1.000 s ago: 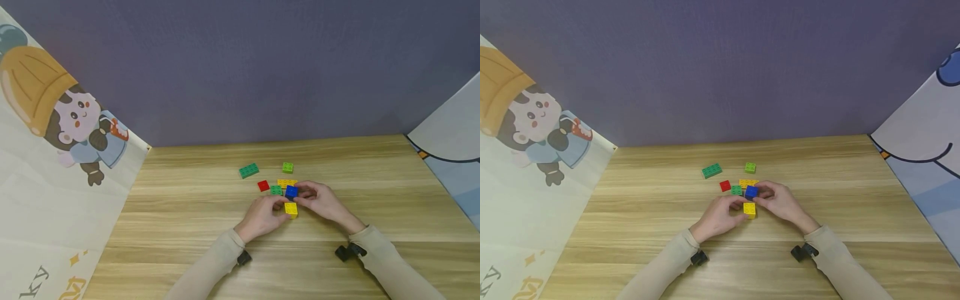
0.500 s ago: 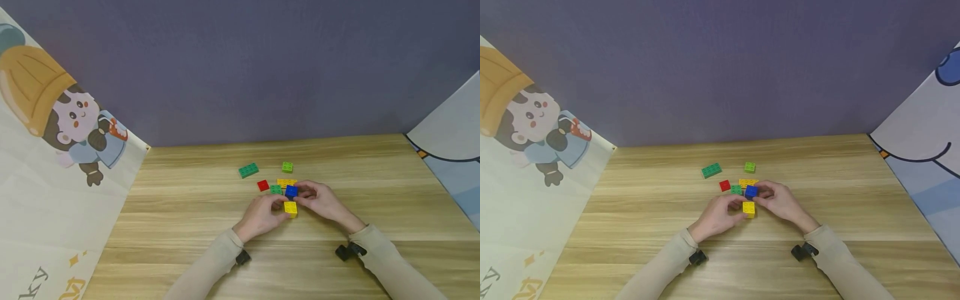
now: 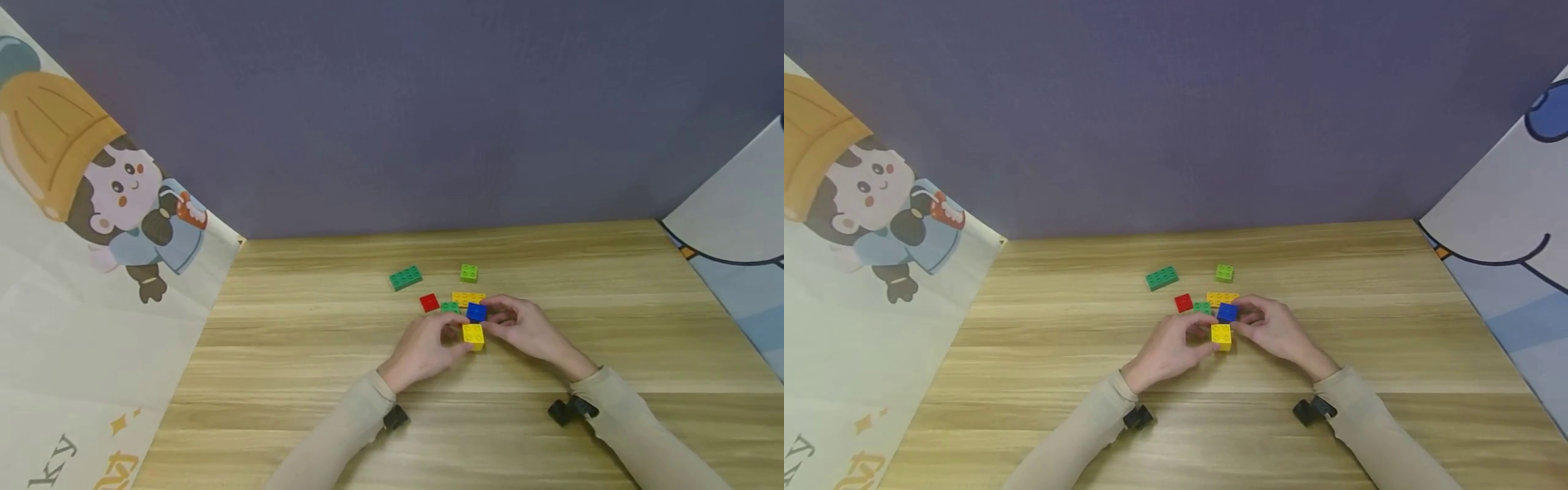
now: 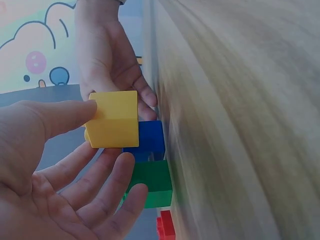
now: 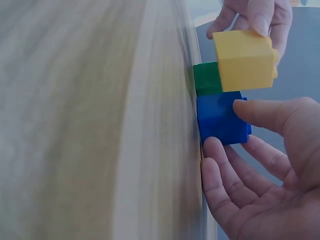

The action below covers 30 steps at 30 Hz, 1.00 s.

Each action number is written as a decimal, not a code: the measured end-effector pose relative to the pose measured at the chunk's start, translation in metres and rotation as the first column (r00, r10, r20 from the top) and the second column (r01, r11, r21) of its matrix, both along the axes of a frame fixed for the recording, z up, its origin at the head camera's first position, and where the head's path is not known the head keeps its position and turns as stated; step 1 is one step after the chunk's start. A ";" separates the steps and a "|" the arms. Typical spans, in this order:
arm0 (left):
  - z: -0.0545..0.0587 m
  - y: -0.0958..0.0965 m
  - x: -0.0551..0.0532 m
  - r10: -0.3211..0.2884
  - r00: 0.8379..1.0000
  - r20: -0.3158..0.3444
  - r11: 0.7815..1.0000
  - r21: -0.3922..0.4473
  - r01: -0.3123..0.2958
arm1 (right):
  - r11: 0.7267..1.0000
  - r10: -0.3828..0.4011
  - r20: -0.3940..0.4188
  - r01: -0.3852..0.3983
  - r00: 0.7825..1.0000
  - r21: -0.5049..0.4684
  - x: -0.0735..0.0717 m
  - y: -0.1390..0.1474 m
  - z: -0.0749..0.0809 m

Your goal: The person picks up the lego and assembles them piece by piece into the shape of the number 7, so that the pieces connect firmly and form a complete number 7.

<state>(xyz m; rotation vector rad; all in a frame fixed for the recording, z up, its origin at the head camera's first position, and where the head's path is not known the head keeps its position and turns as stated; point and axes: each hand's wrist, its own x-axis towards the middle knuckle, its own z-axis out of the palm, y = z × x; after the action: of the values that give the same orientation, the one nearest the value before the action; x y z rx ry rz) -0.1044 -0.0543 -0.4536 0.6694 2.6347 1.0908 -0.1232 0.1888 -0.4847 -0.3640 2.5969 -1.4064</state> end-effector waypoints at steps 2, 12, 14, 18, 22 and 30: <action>0.001 0.002 -0.003 0.006 1.000 -0.007 1.000 0.011 -0.006 | 1.000 0.006 0.005 -0.006 1.000 0.007 -0.003 0.002 0.001; 0.009 0.012 -0.013 0.034 0.999 -0.005 0.999 0.029 -0.034 | 0.999 0.043 0.030 -0.043 0.999 0.010 -0.017 0.011 0.013; 0.012 0.014 -0.015 0.037 0.999 -0.002 0.998 0.041 -0.036 | 0.999 0.053 0.033 -0.054 0.998 0.010 -0.020 0.014 0.015; 0.016 0.019 -0.024 0.058 0.998 0.003 0.996 0.064 -0.058 | 0.997 0.070 0.039 -0.071 0.997 0.020 -0.034 0.021 0.017; 0.019 0.025 -0.034 0.090 0.996 0.006 0.993 0.077 -0.090 | 0.996 0.087 0.044 -0.088 0.995 0.032 -0.049 0.029 0.019; 0.026 0.038 -0.054 0.125 0.992 0.012 0.986 0.113 -0.125 | 0.988 0.147 0.052 -0.149 0.988 0.034 -0.075 0.044 0.027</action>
<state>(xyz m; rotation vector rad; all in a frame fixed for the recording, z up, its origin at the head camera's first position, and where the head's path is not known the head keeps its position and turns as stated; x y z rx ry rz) -0.1587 -0.0165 -0.4274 0.5273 2.6572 1.2840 -0.1977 0.2327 -0.4575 -0.4990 2.4968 -1.2983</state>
